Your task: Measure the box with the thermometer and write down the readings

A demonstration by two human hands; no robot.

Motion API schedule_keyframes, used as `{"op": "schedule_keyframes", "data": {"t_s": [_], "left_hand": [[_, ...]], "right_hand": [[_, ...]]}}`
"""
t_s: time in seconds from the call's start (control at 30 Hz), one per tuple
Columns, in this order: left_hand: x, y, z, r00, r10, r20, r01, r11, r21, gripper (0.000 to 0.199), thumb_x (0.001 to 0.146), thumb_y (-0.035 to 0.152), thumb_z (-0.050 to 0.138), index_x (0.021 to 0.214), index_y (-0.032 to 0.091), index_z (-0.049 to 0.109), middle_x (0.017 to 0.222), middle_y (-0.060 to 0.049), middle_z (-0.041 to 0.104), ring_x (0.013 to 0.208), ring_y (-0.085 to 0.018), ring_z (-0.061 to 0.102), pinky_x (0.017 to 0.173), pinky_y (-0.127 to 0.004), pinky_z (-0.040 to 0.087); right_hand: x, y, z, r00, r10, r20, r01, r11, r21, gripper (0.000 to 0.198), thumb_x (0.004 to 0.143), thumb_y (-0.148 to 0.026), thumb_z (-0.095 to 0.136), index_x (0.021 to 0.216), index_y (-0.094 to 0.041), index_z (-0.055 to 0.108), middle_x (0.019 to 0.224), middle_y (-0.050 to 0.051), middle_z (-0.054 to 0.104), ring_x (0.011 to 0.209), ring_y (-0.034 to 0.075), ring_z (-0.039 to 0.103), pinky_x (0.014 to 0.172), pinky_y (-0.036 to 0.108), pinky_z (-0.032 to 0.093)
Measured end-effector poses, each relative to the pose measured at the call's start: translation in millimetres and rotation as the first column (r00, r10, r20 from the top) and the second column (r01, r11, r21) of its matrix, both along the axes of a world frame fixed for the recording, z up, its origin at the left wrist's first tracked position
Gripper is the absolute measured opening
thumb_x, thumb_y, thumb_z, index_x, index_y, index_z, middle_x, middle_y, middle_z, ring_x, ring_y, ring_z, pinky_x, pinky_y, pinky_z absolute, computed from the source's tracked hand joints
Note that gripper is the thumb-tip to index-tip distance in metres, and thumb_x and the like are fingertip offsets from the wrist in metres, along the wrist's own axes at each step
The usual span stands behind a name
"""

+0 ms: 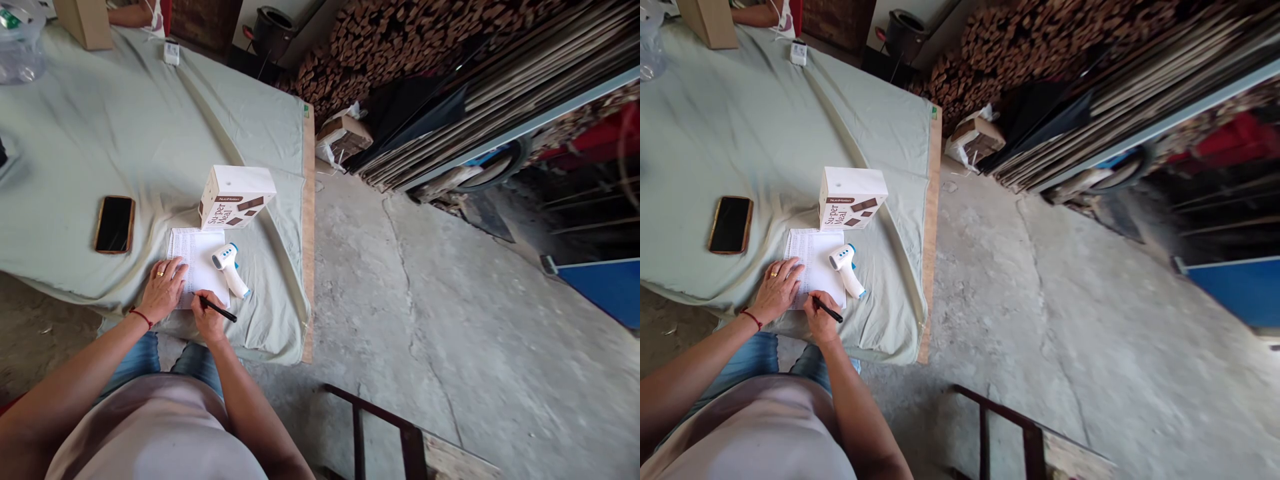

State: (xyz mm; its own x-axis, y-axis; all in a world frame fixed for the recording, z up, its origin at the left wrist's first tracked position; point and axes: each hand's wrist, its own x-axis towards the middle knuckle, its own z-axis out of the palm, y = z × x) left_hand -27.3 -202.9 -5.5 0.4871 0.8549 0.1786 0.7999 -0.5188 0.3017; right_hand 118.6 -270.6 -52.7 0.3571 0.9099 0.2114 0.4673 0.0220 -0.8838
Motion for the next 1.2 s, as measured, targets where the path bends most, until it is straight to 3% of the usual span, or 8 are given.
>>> {"op": "schedule_keyframes", "data": {"t_s": [0.33,0.7,0.87,0.97,1.07,1.2], "left_hand": [[-0.5,-0.5,0.6,1.000,-0.007,0.003,0.007,0.999,0.035,0.040,0.102,0.024,0.040,0.136,0.018,0.062,0.147,-0.017,0.058,0.134,-0.031,0.052,0.118,-0.052,0.038],[-0.3,-0.3,-2.9,1.000,-0.008,0.013,0.007,0.999,0.037,0.040,0.102,0.024,0.041,0.137,0.018,0.062,0.148,-0.017,0.058,0.134,-0.032,0.052,0.118,-0.052,0.037],[-5.2,2.0,-1.0,1.000,-0.025,0.001,0.025,0.999,0.036,0.035,0.100,0.022,0.045,0.130,0.019,0.064,0.140,-0.015,0.063,0.129,-0.031,0.055,0.114,-0.050,0.040],[-9.2,22.6,1.8,0.998,-0.066,-0.010,0.066,0.997,-0.033,0.027,0.099,0.022,0.049,0.119,0.022,0.067,0.121,-0.011,0.072,0.114,-0.029,0.063,0.108,-0.049,0.045],[-2.2,61.6,4.9,0.996,-0.053,0.065,0.061,0.991,-0.118,0.029,0.097,0.024,0.053,0.124,0.022,0.063,0.112,-0.009,0.073,0.108,-0.027,0.067,0.101,-0.046,0.051],[27.7,120.6,6.9,0.964,0.118,0.239,-0.095,0.990,-0.107,0.059,0.089,0.027,0.064,0.145,0.019,0.047,0.141,-0.015,0.062,0.133,-0.031,0.058,0.113,-0.050,0.045]], "right_hand": [[-0.8,-2.1,-3.1,0.998,-0.039,-0.052,0.038,0.999,-0.003,0.020,0.087,-0.033,0.053,0.083,-0.021,0.067,0.065,-0.002,0.065,0.054,0.013,0.053,0.059,0.026,0.048],[-1.6,-0.9,-4.6,0.998,-0.054,-0.023,0.055,0.998,0.012,0.019,0.088,-0.034,0.053,0.081,-0.021,0.066,0.067,-0.001,0.064,0.058,0.013,0.053,0.062,0.027,0.048],[3.9,-4.6,-0.8,0.986,-0.119,-0.114,0.133,0.983,0.123,0.026,0.096,-0.041,0.051,0.090,-0.021,0.067,0.075,0.000,0.066,0.066,0.015,0.058,0.067,0.029,0.051],[20.4,1.9,7.9,0.983,-0.149,-0.109,0.170,0.961,0.218,0.029,0.101,-0.042,0.049,0.098,-0.020,0.068,0.079,0.002,0.068,0.075,0.018,0.064,0.077,0.033,0.052],[44.8,16.1,17.0,0.980,-0.198,0.034,0.186,0.957,0.224,0.032,0.101,-0.046,0.049,0.102,-0.020,0.068,0.088,0.005,0.071,0.083,0.021,0.065,0.082,0.037,0.051],[70.6,31.1,16.6,0.956,-0.158,0.248,0.125,0.982,0.142,0.044,0.090,-0.056,0.059,0.114,-0.020,0.067,0.104,0.010,0.074,0.096,0.028,0.065,0.087,0.043,0.049]]}}
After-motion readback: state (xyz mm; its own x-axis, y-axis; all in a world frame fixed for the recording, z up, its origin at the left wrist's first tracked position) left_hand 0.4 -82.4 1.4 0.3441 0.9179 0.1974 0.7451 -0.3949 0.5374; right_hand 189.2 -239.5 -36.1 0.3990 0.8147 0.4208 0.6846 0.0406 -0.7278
